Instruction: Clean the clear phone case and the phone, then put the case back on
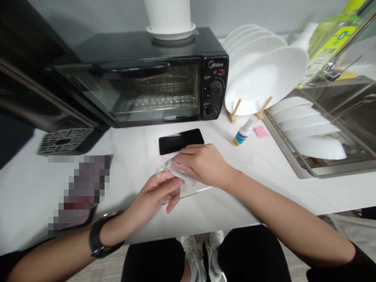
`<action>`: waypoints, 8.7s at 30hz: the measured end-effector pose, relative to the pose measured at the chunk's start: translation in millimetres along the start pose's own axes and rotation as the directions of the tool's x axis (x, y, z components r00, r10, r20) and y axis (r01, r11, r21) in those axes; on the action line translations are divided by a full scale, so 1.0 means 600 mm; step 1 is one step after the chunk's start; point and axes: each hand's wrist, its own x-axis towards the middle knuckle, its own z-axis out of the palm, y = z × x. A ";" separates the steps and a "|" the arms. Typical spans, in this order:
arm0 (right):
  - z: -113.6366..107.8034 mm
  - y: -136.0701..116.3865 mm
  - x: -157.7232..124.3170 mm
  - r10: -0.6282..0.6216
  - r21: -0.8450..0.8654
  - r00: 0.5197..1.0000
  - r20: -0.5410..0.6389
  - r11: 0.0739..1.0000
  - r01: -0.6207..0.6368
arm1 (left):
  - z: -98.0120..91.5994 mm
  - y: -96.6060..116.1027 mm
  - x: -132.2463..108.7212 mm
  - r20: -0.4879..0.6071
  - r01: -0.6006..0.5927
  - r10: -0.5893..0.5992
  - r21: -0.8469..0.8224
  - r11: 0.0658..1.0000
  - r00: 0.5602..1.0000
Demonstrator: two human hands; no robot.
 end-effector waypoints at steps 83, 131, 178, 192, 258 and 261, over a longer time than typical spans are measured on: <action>-0.026 0.029 -0.003 0.059 0.036 0.994 0.095 0.997 -0.063 | -0.002 0.014 -0.006 -0.077 -0.049 0.046 -0.038 0.998 0.996; 0.013 0.009 0.005 0.519 0.464 0.855 0.020 0.752 -0.468 | 0.003 0.001 -0.022 -0.228 -0.343 0.415 0.295 0.892 0.881; 0.005 0.009 0.005 0.435 0.500 0.895 -0.103 0.800 -0.331 | 0.006 0.004 -0.021 0.006 -0.120 0.120 0.111 0.987 0.993; 0.009 0.003 -0.001 0.300 0.347 0.951 -0.080 0.902 -0.256 | 0.003 -0.008 0.006 0.210 0.088 -0.016 -0.339 0.937 0.978; -0.003 0.011 0.005 0.483 0.474 0.850 0.211 0.710 -0.521 | -0.001 0.015 -0.003 0.302 0.222 -0.131 -0.291 0.931 0.944; -0.007 0.009 0.008 0.399 0.673 0.854 0.334 0.533 -0.513 | 0.001 0.015 -0.004 0.258 0.217 -0.129 -0.347 0.913 0.957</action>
